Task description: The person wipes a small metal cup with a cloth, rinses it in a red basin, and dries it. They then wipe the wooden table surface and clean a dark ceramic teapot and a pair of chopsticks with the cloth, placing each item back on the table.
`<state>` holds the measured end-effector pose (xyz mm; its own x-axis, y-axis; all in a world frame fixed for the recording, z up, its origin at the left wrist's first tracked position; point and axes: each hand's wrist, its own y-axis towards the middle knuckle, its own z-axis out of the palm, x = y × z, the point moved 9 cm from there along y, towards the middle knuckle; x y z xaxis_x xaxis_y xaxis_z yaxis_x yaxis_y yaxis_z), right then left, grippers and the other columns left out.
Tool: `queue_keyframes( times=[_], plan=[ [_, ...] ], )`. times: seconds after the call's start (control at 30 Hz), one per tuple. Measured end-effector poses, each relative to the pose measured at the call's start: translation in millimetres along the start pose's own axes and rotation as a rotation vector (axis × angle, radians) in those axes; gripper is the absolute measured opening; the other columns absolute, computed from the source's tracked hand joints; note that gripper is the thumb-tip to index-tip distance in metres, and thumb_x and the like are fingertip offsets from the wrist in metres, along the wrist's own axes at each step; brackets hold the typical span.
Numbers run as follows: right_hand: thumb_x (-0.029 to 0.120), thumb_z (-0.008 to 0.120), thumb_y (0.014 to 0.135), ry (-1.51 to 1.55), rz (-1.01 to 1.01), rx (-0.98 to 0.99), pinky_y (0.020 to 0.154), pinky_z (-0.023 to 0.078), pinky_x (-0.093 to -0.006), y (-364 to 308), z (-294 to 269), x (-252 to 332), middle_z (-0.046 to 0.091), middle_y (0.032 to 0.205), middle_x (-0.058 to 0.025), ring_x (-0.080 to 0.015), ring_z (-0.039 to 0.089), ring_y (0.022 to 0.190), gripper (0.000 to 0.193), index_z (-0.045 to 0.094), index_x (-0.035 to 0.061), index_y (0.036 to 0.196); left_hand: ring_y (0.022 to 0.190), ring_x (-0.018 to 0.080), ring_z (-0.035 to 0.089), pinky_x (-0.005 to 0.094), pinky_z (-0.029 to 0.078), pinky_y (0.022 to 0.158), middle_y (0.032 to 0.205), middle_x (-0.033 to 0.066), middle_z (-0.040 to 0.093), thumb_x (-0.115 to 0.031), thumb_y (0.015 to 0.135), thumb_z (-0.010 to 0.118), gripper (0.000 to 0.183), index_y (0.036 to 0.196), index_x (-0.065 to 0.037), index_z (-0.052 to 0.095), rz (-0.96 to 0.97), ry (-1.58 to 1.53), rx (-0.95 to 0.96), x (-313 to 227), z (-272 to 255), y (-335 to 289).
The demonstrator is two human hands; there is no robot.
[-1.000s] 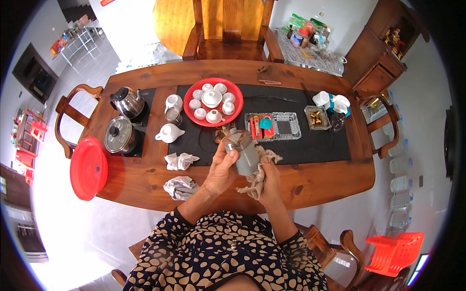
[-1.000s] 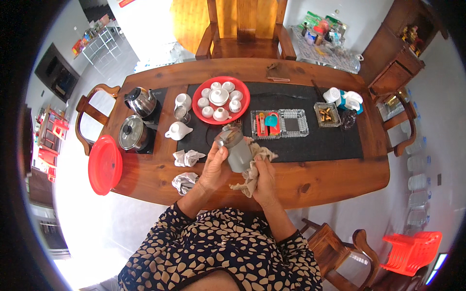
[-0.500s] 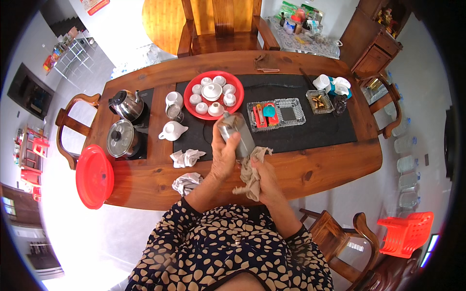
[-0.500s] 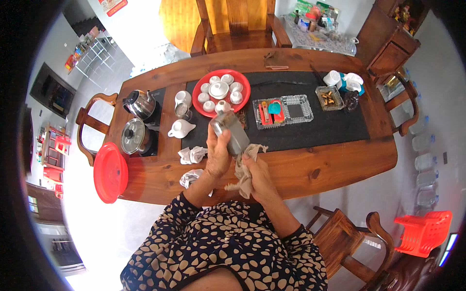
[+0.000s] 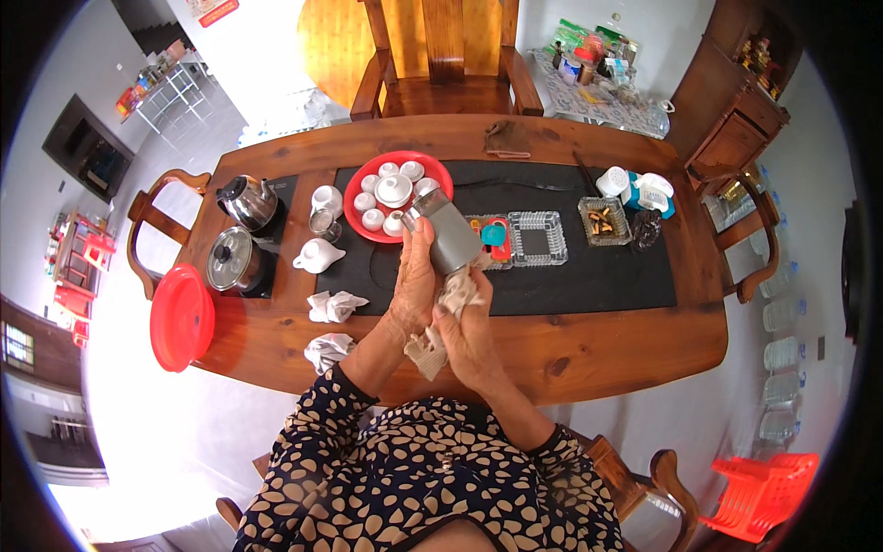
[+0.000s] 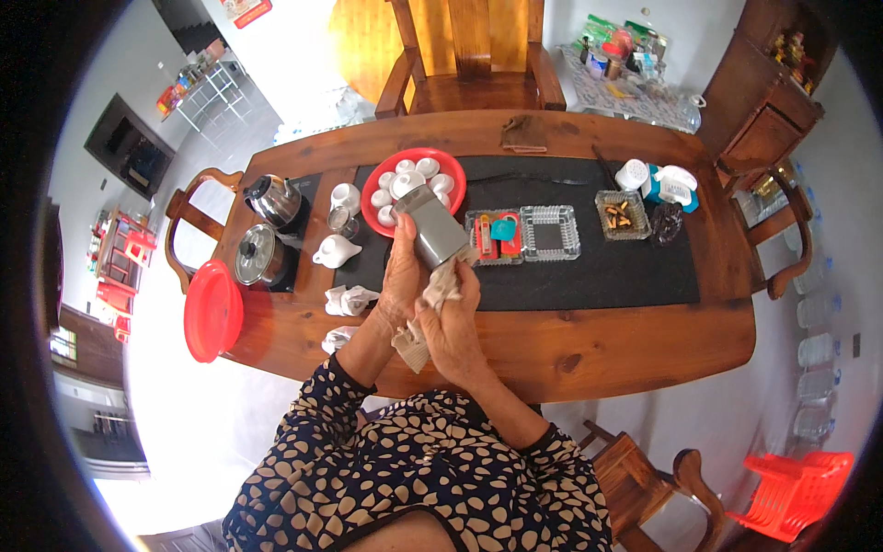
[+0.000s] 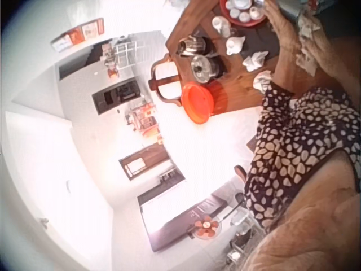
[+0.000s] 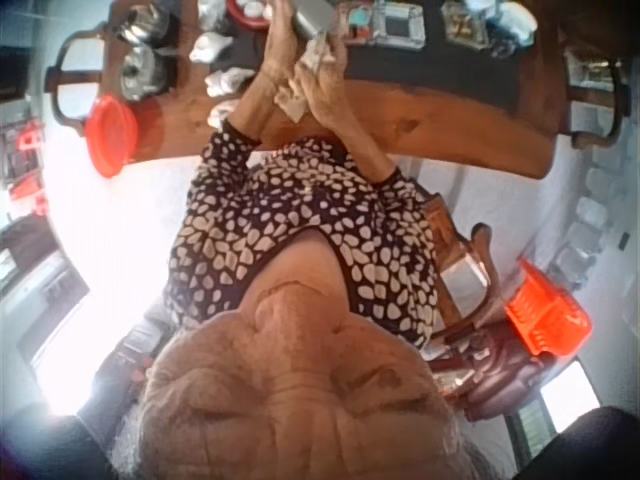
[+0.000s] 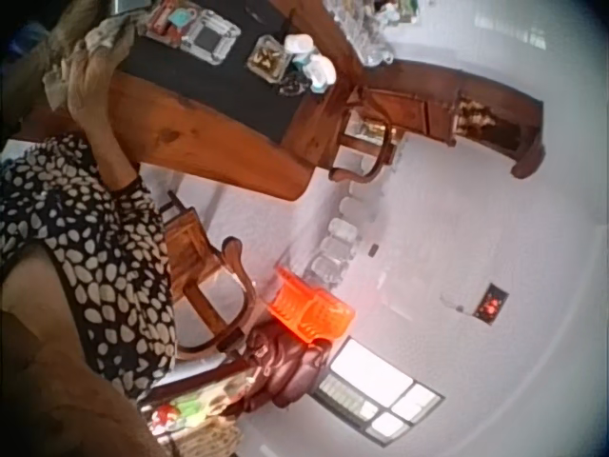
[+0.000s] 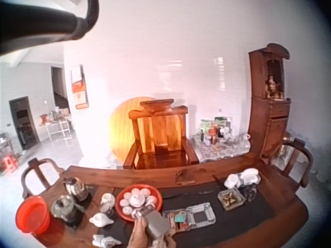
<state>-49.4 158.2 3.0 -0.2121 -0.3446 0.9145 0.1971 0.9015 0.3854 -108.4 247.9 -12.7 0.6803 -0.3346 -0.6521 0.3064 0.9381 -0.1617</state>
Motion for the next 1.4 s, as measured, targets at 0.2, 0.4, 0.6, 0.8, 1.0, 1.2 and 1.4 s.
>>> queue_keyframes(
  times=[0.2, 0.4, 0.6, 0.8, 1.0, 1.2, 1.4],
  plan=[
    [0.011, 0.048, 0.096, 0.379, 0.324, 0.109, 0.077, 0.047, -0.0282, -1.5, -83.3, -32.3, 0.055, 0.107, -0.0102, -0.0156, 0.056, 0.089, 0.021, 0.053, -0.0020, 0.112, 0.104, 0.0197, 0.057, 0.0342, 0.052, 0.083, 0.116, 0.0064, 0.057, -0.051, 0.092, 0.052, 0.051, 0.122, -0.010, 0.050, 0.070, -0.087, 0.058, 24.0, 42.6, -1.8],
    [0.005, 0.045, 0.095, 1.015, 0.858, -0.032, 0.069, 0.054, -0.0283, -23.5, -90.7, -68.6, 0.059, 0.096, -0.0063, -0.0119, 0.060, 0.083, 0.020, 0.052, -0.0002, 0.113, 0.105, 0.0159, 0.051, 0.0323, 0.049, 0.089, 0.120, 0.0064, 0.049, -0.005, 0.075, 0.078, 0.076, 0.136, -0.009, 0.031, 0.358, 0.460, -0.031, 61.0, 60.3, -25.9],
    [0.003, 0.046, 0.091, 0.894, 0.750, 0.262, 0.069, 0.050, -0.0306, -34.6, -124.4, -72.9, 0.059, 0.097, -0.0088, -0.0145, 0.058, 0.078, 0.025, 0.052, -0.0041, 0.114, 0.102, 0.0141, 0.052, 0.0306, 0.050, 0.088, 0.118, 0.0051, 0.049, -0.003, 0.072, 0.080, 0.087, 0.138, -0.012, 0.025, 0.419, 0.350, -0.103, 82.4, 64.6, -31.2],
    [0.012, 0.050, 0.088, 0.834, 0.885, 0.103, 0.062, 0.050, -0.0295, -29.3, -183.5, -101.3, 0.061, 0.090, -0.0072, -0.0146, 0.060, 0.076, 0.021, 0.056, 0.0007, 0.105, 0.112, 0.0167, 0.051, 0.0350, 0.049, 0.095, 0.122, 0.0039, 0.049, 0.004, 0.065, 0.082, 0.089, 0.137, -0.013, 0.033, 0.461, 0.523, -0.020, 86.7, 65.7, -37.2],
    [0.022, 0.051, 0.094, 1.100, 0.845, 0.002, 0.064, 0.051, -0.0302, -21.0, -148.5, -113.9, 0.062, 0.092, -0.0090, -0.0156, 0.060, 0.075, 0.027, 0.054, 0.0006, 0.109, 0.119, 0.0175, 0.049, 0.0364, 0.046, 0.100, 0.128, 0.0073, 0.050, 0.004, 0.066, 0.081, 0.090, 0.139, -0.012, 0.032, 0.354, 0.480, 0.099, 114.1, 78.5, -36.3],
    [0.020, 0.053, 0.093, 0.073, 0.526, 0.340, 0.073, 0.045, -0.0336, -53.1, -177.5, -145.9, 0.061, 0.098, -0.0104, -0.0228, 0.057, 0.088, 0.023, 0.058, 0.0012, 0.106, 0.111, 0.0140, 0.052, 0.0319, 0.047, 0.096, 0.120, 0.0037, 0.051, 0.005, 0.068, 0.079, 0.085, 0.138, -0.011, 0.034, 0.378, 0.536, 0.122, 87.1, 63.8, -24.6],
    [0.028, 0.065, 0.083, -0.986, 0.090, 0.501, 0.089, 0.040, -0.0414, -65.4, -175.2, -125.1, 0.052, 0.124, -0.0130, -0.0352, 0.050, 0.111, 0.045, 0.056, 0.0035, 0.120, 0.118, 0.0150, 0.049, 0.0326, 0.044, 0.100, 0.130, 0.0062, 0.050, 0.009, 0.067, 0.077, 0.084, 0.137, -0.010, 0.035, 0.336, 0.667, 0.195, 87.2, 55.2, -19.6]
  ],
)
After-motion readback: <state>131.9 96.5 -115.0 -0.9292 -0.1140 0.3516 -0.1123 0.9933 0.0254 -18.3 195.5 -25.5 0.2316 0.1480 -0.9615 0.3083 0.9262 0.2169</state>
